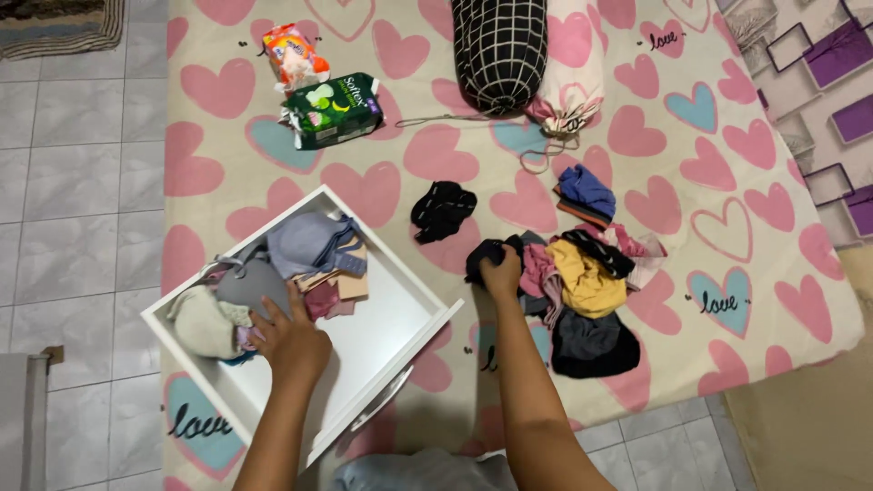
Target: The person opens a white wardrobe and removes a drawer filled with folded undergarments. They place the drawer on the bed, empty its contents, then fold each item and place them back into the drawer in organized sections.
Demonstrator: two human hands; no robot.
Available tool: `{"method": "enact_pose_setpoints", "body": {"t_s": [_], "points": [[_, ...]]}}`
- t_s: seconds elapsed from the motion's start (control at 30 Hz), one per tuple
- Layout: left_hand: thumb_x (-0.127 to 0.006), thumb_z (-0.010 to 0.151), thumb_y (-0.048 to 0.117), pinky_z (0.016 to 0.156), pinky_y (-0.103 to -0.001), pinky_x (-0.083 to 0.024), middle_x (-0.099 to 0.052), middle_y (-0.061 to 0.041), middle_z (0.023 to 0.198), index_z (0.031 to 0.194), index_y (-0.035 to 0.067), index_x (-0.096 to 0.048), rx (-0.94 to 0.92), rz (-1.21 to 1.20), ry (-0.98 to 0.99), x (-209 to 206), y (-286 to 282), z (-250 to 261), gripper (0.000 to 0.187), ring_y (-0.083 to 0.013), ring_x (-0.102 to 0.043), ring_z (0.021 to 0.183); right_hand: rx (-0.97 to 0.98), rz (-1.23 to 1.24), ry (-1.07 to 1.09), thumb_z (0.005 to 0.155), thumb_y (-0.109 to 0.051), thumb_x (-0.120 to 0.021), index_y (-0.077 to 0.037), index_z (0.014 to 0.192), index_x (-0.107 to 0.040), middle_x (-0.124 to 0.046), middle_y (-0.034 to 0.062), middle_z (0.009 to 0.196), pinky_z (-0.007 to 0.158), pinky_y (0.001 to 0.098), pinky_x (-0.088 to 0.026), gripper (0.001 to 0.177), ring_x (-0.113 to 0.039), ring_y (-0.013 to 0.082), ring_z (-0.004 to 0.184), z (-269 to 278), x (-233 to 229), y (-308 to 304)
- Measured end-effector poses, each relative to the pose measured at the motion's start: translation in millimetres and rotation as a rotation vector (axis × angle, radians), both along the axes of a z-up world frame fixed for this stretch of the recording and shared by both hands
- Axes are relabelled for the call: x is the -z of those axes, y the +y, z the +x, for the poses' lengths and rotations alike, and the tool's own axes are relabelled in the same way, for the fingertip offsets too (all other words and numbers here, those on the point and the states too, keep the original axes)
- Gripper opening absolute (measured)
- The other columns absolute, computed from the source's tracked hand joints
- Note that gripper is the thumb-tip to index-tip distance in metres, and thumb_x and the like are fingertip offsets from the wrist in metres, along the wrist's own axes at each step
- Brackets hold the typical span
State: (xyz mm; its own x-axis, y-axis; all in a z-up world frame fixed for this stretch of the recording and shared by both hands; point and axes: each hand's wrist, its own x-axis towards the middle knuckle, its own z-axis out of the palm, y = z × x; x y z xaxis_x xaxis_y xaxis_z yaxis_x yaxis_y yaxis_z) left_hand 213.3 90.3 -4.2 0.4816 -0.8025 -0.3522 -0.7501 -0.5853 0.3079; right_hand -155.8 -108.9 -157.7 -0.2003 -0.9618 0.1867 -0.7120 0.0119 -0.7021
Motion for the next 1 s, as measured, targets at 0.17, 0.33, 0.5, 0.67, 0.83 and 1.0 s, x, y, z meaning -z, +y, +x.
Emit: {"method": "enact_pose_setpoints", "body": {"t_s": [0.17,0.33,0.5,0.67,0.83,1.0], "points": [[-0.064,0.079,0.017,0.119,-0.065,-0.005,-0.009,-0.031,0.165,0.164,0.018,-0.013,0.086,-0.024,-0.003,-8,-1,-50,0.098,-0.054,-0.005,0.151,-0.063,0.034,0.584,0.039,-0.028,-0.092,-0.013,0.142,-0.06,-0.067,0.0273,0.12,0.082,0.0599,-0.05,0.109,-0.065,0.0493,0.097,-15,-11,24],[-0.054,0.095,0.007,0.123,-0.058,-0.018,-0.033,-0.036,0.155,0.154,0.008,-0.038,0.26,-0.409,0.069,-22,-10,-91,0.061,-0.0504,-0.024,0.148,-0.049,0.198,-0.087,0.081,-0.016,-0.077,-0.008,0.137,-0.059,-0.072,0.0161,0.114,0.095,0.0421,-0.054,0.06,-0.07,0.0338,0.106,-45,-12,-7],[-0.045,0.081,-0.012,0.121,-0.04,-0.03,-0.039,-0.022,0.159,0.152,0.012,-0.044,0.286,-0.467,0.552,-58,-33,-132,0.075,-0.0354,-0.034,0.148,-0.201,0.268,-1.078,0.082,-0.001,-0.072,-0.003,0.134,-0.058,-0.07,0.0062,0.115,0.09,0.0324,-0.054,0.053,-0.067,0.0204,0.104,-39,-90,21],[-0.036,0.082,-0.003,0.117,-0.038,-0.03,-0.031,-0.02,0.163,0.158,0.006,-0.032,0.207,-0.839,0.839,-51,-52,-139,0.076,-0.0357,-0.029,0.15,-0.345,0.4,-1.358,0.08,0.004,-0.071,-0.002,0.13,-0.058,-0.066,0.004,0.116,0.093,0.034,-0.055,0.052,-0.066,0.02,0.107,-13,-147,80],[-0.017,0.107,0.062,0.115,-0.036,-0.039,-0.055,-0.013,0.15,0.157,0.003,-0.043,-0.096,-0.432,1.837,-13,-53,-144,0.081,-0.027,-0.051,0.138,-0.562,0.215,-0.982,0.083,0.003,-0.074,-0.001,0.133,-0.06,-0.063,0.0063,0.123,0.1,0.0378,-0.048,0.052,-0.061,0.0205,0.113,33,-207,116],[-0.021,0.095,0.083,0.097,-0.047,-0.052,-0.064,-0.018,0.133,0.149,0.009,-0.051,-0.077,-0.146,2.077,-5,-13,-138,0.096,-0.0326,-0.064,0.119,-0.68,-0.268,-0.311,0.073,0.004,-0.067,-0.009,0.14,-0.059,-0.066,0.0109,0.133,0.108,0.0431,-0.047,0.068,-0.063,0.0303,0.123,94,-277,139]]}}
